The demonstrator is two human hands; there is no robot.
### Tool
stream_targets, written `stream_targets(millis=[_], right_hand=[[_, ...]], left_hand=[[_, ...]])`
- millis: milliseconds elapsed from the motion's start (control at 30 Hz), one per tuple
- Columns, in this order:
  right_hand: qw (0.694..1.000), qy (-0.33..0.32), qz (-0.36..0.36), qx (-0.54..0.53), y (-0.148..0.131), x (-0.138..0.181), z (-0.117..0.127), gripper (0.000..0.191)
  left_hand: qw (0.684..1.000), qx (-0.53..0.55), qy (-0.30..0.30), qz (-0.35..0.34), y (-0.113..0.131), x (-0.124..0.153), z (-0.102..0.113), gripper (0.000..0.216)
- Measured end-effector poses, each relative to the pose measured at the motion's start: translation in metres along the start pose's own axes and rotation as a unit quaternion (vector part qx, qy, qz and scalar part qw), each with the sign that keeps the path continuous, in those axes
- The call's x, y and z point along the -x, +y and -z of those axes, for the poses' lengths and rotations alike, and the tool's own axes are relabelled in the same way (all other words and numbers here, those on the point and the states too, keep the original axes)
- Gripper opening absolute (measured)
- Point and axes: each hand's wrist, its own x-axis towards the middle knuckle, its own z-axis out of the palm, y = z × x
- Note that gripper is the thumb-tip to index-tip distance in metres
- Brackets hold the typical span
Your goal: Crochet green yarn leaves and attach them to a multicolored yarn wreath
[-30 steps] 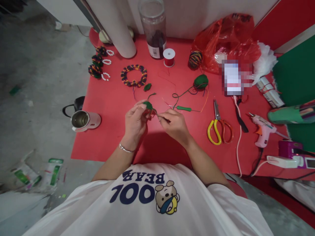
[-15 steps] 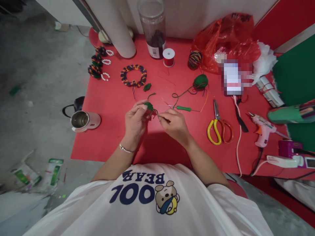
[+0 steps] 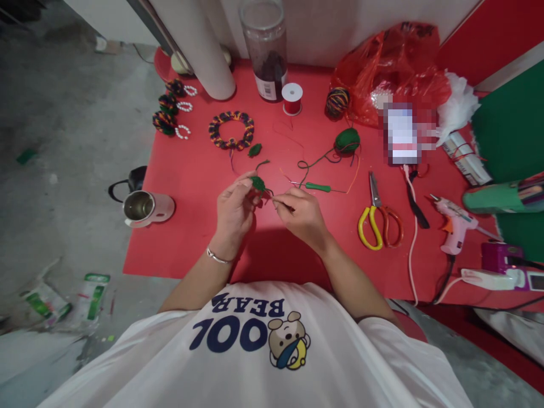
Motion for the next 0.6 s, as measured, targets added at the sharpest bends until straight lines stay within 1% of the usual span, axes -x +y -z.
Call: stream_targets(millis=[133,400,600], right_hand=[[1.0,-0.007,0.008,0.002,0.0013,0.0001,0.0,0.018],[1.0,-0.009,0.016,0.014,0.0029,0.0001,0.002,0.02],[0.999,0.001,0.026,0.029,0.0051,0.0016,0.0005,0.018]], left_hand=[[1.0,0.006,0.001,0.011,-0.0009,-0.0015,0.0015,0.023],[0.999,-0.023,0.005,-0.024,0.0006,0.002,-0.0008,0.028],[1.0,-0.016,0.001,-0.006,0.0001,0.0011,-0.001,0.031]])
